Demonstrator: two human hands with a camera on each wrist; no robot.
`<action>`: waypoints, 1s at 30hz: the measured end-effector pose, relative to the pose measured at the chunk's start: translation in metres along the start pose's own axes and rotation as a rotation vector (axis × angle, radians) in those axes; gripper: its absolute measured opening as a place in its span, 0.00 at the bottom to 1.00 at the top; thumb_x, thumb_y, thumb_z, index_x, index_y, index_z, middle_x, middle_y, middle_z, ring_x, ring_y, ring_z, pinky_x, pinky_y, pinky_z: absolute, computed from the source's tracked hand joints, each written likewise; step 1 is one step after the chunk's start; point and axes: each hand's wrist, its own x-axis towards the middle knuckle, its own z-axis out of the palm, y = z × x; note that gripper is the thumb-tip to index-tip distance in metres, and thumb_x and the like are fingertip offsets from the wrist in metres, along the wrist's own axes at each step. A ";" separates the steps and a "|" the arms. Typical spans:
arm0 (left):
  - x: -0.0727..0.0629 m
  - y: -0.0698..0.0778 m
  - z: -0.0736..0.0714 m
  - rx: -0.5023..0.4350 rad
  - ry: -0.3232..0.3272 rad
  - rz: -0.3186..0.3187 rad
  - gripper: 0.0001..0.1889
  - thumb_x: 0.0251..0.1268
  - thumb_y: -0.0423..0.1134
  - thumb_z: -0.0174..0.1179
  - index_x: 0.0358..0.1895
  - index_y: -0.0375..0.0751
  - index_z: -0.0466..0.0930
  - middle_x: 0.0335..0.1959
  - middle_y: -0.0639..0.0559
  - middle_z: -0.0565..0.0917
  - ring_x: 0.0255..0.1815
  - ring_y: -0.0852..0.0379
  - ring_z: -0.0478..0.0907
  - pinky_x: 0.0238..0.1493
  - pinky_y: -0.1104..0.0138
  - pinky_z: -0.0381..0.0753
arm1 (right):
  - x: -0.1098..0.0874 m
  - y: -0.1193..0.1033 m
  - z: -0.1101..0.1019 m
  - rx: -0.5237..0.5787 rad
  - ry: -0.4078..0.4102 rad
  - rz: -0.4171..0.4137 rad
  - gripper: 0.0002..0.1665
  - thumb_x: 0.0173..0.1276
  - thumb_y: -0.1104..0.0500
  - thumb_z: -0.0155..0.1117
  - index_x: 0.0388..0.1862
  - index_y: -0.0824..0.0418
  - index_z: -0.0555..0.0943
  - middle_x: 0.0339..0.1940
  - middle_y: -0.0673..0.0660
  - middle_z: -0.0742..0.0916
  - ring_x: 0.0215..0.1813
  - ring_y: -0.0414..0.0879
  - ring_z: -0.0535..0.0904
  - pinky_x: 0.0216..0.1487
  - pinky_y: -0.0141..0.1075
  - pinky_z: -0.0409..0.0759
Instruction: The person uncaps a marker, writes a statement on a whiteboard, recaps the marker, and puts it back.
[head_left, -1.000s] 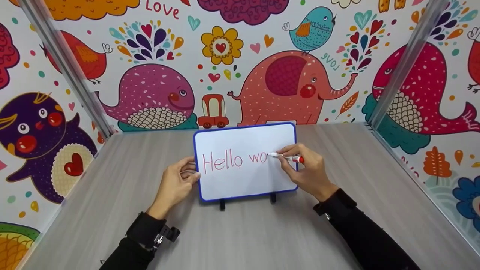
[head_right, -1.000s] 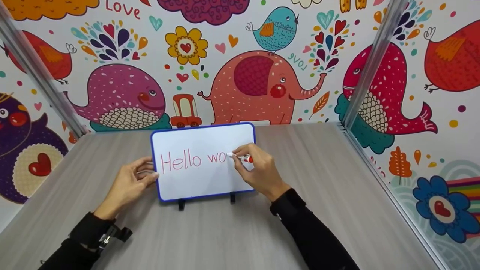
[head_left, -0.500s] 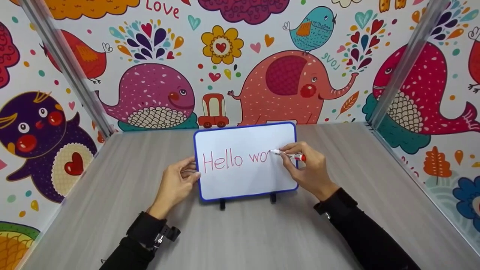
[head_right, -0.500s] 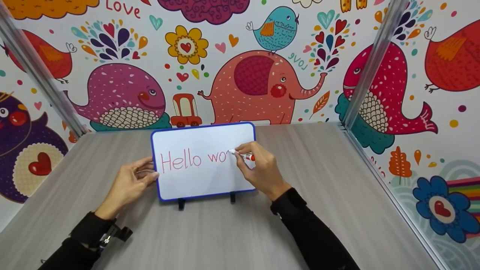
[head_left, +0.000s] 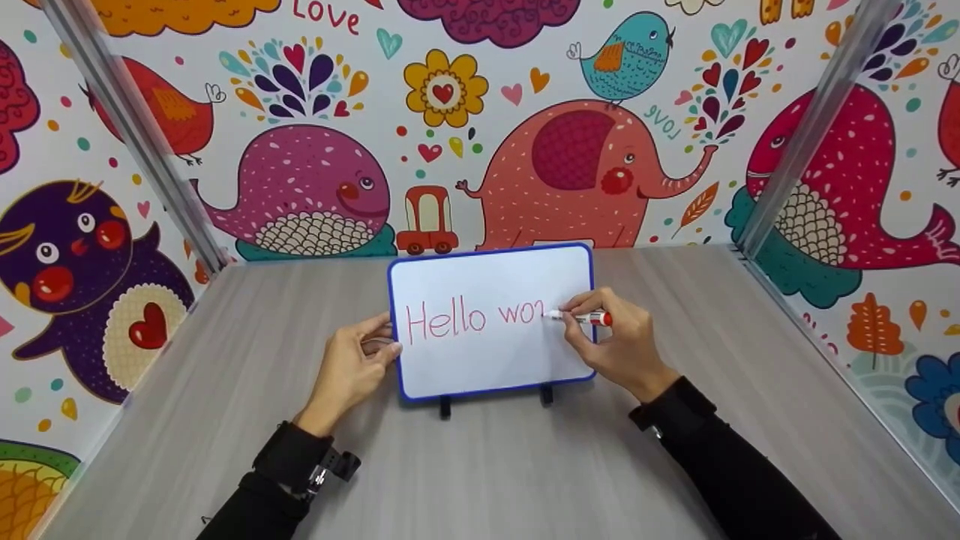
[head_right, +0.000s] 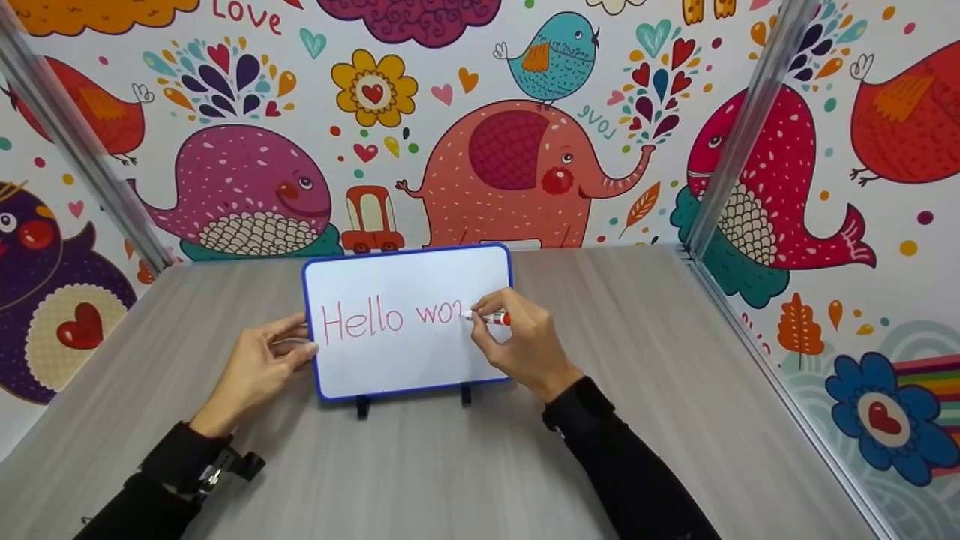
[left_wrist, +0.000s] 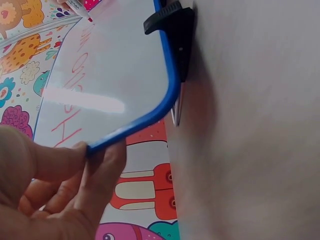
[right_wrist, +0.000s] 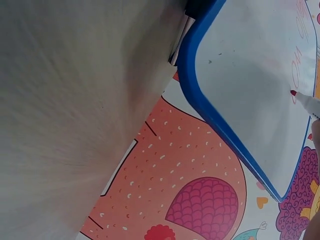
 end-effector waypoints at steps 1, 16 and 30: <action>0.000 0.000 0.000 0.000 0.000 -0.002 0.28 0.78 0.20 0.69 0.78 0.24 0.80 0.60 0.29 0.94 0.60 0.36 0.95 0.62 0.61 0.97 | 0.000 0.000 0.000 0.003 -0.004 0.000 0.16 0.64 0.75 0.84 0.43 0.67 0.84 0.41 0.58 0.97 0.45 0.55 0.98 0.64 0.19 0.87; 0.000 -0.001 0.000 -0.006 -0.001 0.013 0.28 0.77 0.19 0.70 0.77 0.24 0.81 0.59 0.28 0.94 0.58 0.36 0.96 0.60 0.62 0.97 | 0.000 0.000 0.000 -0.004 0.006 -0.003 0.15 0.66 0.75 0.83 0.44 0.68 0.84 0.42 0.59 0.97 0.47 0.57 0.98 0.67 0.19 0.86; 0.000 -0.001 -0.001 0.014 0.004 0.022 0.27 0.76 0.19 0.70 0.76 0.23 0.82 0.59 0.28 0.94 0.59 0.35 0.95 0.62 0.60 0.97 | 0.002 0.001 -0.002 -0.052 0.079 0.014 0.17 0.63 0.76 0.84 0.44 0.69 0.83 0.42 0.61 0.96 0.45 0.59 0.98 0.66 0.17 0.84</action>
